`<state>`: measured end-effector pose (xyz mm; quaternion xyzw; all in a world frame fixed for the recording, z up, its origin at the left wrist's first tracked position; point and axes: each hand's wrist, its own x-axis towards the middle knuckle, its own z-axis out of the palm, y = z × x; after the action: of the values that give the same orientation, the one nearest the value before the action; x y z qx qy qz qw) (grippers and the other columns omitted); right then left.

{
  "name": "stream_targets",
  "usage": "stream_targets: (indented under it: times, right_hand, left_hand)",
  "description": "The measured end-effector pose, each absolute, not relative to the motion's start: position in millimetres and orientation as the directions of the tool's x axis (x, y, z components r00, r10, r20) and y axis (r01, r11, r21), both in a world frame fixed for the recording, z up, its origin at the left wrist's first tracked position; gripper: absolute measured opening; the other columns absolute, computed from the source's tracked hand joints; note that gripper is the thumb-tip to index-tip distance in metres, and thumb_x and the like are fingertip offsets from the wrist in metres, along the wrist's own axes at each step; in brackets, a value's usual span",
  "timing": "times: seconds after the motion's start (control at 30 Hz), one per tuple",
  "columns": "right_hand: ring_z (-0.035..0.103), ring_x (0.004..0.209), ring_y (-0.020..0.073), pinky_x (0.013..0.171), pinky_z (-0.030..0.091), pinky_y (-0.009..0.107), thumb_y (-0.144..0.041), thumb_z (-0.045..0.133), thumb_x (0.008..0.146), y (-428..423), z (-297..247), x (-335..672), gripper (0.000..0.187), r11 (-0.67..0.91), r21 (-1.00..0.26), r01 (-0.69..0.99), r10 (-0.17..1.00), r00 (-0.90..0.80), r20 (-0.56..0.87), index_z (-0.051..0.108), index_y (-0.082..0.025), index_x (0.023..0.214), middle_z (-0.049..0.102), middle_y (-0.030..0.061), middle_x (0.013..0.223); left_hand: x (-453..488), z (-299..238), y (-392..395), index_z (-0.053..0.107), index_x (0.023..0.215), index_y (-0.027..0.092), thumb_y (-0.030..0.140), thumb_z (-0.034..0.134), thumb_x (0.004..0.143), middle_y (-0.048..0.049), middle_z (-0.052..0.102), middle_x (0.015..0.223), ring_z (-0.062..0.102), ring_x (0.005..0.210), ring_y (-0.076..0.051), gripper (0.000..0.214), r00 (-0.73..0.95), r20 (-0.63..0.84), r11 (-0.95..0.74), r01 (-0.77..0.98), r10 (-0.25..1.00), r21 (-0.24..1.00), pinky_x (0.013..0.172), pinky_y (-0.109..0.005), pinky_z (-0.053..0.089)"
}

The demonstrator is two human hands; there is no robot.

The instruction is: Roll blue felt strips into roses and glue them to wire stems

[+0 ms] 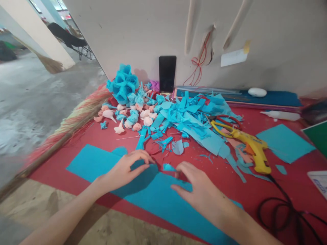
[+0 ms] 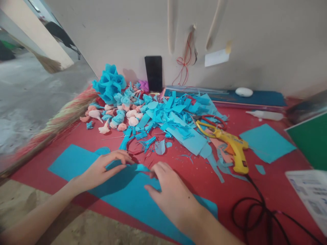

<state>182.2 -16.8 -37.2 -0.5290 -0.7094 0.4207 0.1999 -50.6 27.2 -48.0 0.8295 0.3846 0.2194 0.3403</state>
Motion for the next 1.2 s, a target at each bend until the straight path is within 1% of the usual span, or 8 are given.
stream_targets:
  times: [0.07,0.17,0.4,0.7,0.83,0.97,1.1,1.2]
  right_hand:
    - [0.049,0.068,0.0149,0.063,0.041,0.027,-0.022,0.052,0.081,-13,-24,188,0.005,0.063,-0.876,0.478,0.938,-0.328,-0.112,0.051,-0.018,0.079,0.054,0.0025,0.077]
    - [0.049,0.061,0.0141,0.053,0.042,0.025,-0.035,0.048,0.080,-11,-3,196,0.017,-0.008,-0.944,0.329,0.962,-0.255,-0.097,0.054,-0.019,0.076,0.054,0.0027,0.072]
    - [0.050,0.053,0.0125,0.045,0.043,0.020,-0.043,0.066,0.071,-22,15,207,0.025,-0.052,-0.994,0.098,0.993,-0.103,-0.062,0.061,-0.019,0.076,0.054,0.0012,0.064]
    - [0.058,0.079,0.0126,0.070,0.050,0.013,-0.036,0.069,0.077,-30,32,235,0.013,0.055,-0.992,-0.112,0.993,0.112,0.042,0.062,-0.029,0.084,0.060,-0.0012,0.082]
    - [0.057,0.073,0.0146,0.068,0.051,0.019,-0.035,0.062,0.083,-35,36,231,0.007,0.184,-0.983,-0.002,0.975,0.124,0.183,0.060,-0.029,0.085,0.058,0.0001,0.078]
    - [0.056,0.076,0.0153,0.068,0.049,0.020,-0.026,0.052,0.090,-30,36,228,0.009,0.381,-0.863,0.331,0.886,0.134,0.443,0.057,-0.029,0.083,0.057,0.0002,0.079]
    - [0.056,0.076,0.0146,0.066,0.048,0.020,-0.015,0.041,0.091,-24,34,230,0.018,0.581,-0.638,0.506,0.769,-0.084,0.633,0.054,-0.024,0.083,0.056,0.0005,0.079]
    - [0.058,0.073,0.0133,0.065,0.049,0.018,-0.010,0.038,0.088,-26,36,231,0.021,0.627,-0.594,0.505,0.760,-0.227,0.609,0.054,-0.023,0.089,0.058,0.0004,0.080]
  left_hand:
    - [-43,-38,26,0.054,0.082,0.015,0.020,0.049,0.086,-0.0042,0.065,0.083,0.062,0.077,-0.014,0.008,0.581,0.084,-0.421,0.475,0.810,0.773,0.067,-0.024,0.051]
    - [-24,-16,26,0.056,0.076,0.015,0.023,0.055,0.083,-0.0001,0.064,0.073,0.062,0.068,-0.011,0.010,0.599,0.075,-0.390,0.416,0.797,0.822,0.060,-0.019,0.050]
    - [28,43,33,0.058,0.089,0.019,0.017,0.060,0.079,0.0018,0.064,0.085,0.062,0.080,-0.010,0.010,0.684,0.204,-0.462,0.217,0.701,0.860,0.072,-0.018,0.050]
    - [80,48,26,0.058,0.093,0.018,0.029,0.065,0.076,-0.0030,0.066,0.092,0.062,0.087,-0.015,0.022,0.540,0.438,-0.464,-0.096,0.719,0.881,0.079,-0.025,0.053]
    - [89,46,27,0.062,0.076,0.018,0.034,0.060,0.080,-0.0009,0.068,0.077,0.062,0.073,-0.013,0.017,0.422,0.530,-0.541,-0.106,0.735,0.834,0.085,-0.033,0.050]
    - [86,52,35,0.063,0.069,0.018,0.032,0.062,0.079,0.0014,0.069,0.069,0.061,0.065,-0.012,0.017,0.347,0.538,-0.553,-0.062,0.768,0.831,0.097,-0.042,0.039]
    - [80,59,40,0.064,0.069,0.018,0.017,0.065,0.076,0.0012,0.068,0.068,0.058,0.063,-0.011,0.007,0.347,0.564,-0.583,-0.059,0.749,0.811,0.092,-0.039,0.040]
    - [76,62,38,0.067,0.072,0.017,0.011,0.064,0.075,0.0009,0.068,0.071,0.058,0.066,-0.011,0.007,0.402,0.583,-0.612,-0.066,0.706,0.788,0.088,-0.033,0.040]
